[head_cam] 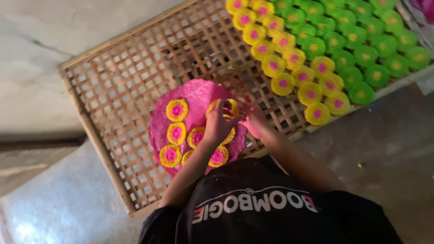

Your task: The person arranges small colorful circular items on pink circular mats placed on a bamboo lattice tray. They pick up the items one by one and place them in rows, then move the mats to a nearby table and continue arranging similar pink rolled items on a dark circular tray.

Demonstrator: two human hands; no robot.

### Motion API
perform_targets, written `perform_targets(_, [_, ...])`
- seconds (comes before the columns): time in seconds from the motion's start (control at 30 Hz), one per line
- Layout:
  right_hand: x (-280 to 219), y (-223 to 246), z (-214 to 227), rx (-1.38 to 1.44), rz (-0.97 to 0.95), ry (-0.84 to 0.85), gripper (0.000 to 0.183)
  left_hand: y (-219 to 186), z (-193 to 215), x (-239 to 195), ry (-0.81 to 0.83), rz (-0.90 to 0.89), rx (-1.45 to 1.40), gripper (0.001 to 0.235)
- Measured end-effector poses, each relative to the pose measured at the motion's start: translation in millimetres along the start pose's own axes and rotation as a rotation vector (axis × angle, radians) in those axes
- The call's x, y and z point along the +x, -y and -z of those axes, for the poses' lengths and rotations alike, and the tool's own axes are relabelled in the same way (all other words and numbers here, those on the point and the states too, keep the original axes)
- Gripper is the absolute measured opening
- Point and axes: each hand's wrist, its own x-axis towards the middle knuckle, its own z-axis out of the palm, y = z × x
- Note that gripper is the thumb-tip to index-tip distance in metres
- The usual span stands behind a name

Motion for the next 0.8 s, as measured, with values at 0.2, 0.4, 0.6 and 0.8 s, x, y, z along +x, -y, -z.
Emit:
perform_targets(0.2, [-28,57,79,-0.355,0.19,-0.196,0.017,4,27,0,-0.029,-0.032,0.525,0.05])
perform_targets(0.4, [-28,47,13,-1.464,0.873,-0.121,0.032,34,31,-4,0.069,0.15,0.659,0.057])
perform_targets(0.6, [-17,31,-8,-1.528,0.55,-0.157,0.036,58,29,8,0.02,0.201,0.782,0.058])
perform_targets(0.8, [-53,82,69,-1.256,0.323,-0.291,0.041,87,24,16,0.004,0.298,0.574,0.053])
